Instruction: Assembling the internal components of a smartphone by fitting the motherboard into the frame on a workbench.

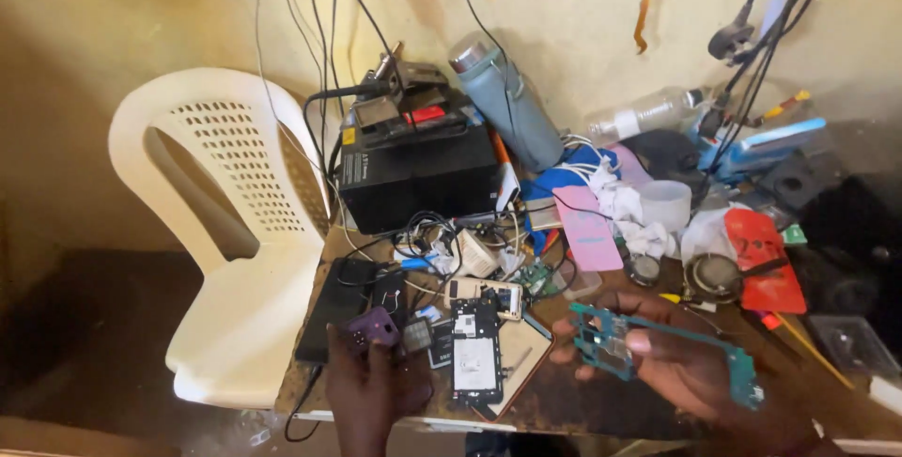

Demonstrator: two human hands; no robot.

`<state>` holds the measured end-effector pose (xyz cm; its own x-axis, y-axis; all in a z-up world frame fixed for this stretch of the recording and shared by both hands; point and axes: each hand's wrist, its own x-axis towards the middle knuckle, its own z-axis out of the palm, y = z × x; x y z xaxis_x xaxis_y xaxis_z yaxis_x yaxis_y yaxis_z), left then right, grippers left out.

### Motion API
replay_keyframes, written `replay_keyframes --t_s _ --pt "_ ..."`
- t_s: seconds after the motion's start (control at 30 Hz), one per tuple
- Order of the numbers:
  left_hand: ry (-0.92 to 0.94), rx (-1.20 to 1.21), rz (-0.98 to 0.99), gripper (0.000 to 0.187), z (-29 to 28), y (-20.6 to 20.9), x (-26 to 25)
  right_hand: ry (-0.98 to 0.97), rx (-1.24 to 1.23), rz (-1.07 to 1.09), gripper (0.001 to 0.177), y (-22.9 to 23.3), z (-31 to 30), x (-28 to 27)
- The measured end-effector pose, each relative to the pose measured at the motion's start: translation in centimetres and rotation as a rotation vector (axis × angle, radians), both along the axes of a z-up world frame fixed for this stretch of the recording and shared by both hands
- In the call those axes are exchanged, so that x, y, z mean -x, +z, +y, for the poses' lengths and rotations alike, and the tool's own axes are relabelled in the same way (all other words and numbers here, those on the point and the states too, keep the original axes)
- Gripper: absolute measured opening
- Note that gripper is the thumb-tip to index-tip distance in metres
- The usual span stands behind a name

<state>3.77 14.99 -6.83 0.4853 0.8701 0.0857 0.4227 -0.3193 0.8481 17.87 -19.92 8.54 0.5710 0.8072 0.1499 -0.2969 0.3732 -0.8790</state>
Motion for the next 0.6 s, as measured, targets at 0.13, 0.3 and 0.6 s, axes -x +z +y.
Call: replay_keyframes --t_s 0.13,0.3,0.6 --pt "-0.022 -0.178 -0.020 0.092 -1.7 -0.1 -0.5 -0.011 0.042 0.057 0.052 -0.6 -0.5 -0.6" --pt "0.042 -0.497 -0.008 0.085 -3.5 1.2 -0.5 0.007 0.037 -0.148 0.036 -6.3 -1.2 -5.0" --pt "-0.267 -0.491 0.051 0.061 -11.2 6.0 -2.1 -0.508 1.102 -0.941 0.030 3.6 2.1 2.5"
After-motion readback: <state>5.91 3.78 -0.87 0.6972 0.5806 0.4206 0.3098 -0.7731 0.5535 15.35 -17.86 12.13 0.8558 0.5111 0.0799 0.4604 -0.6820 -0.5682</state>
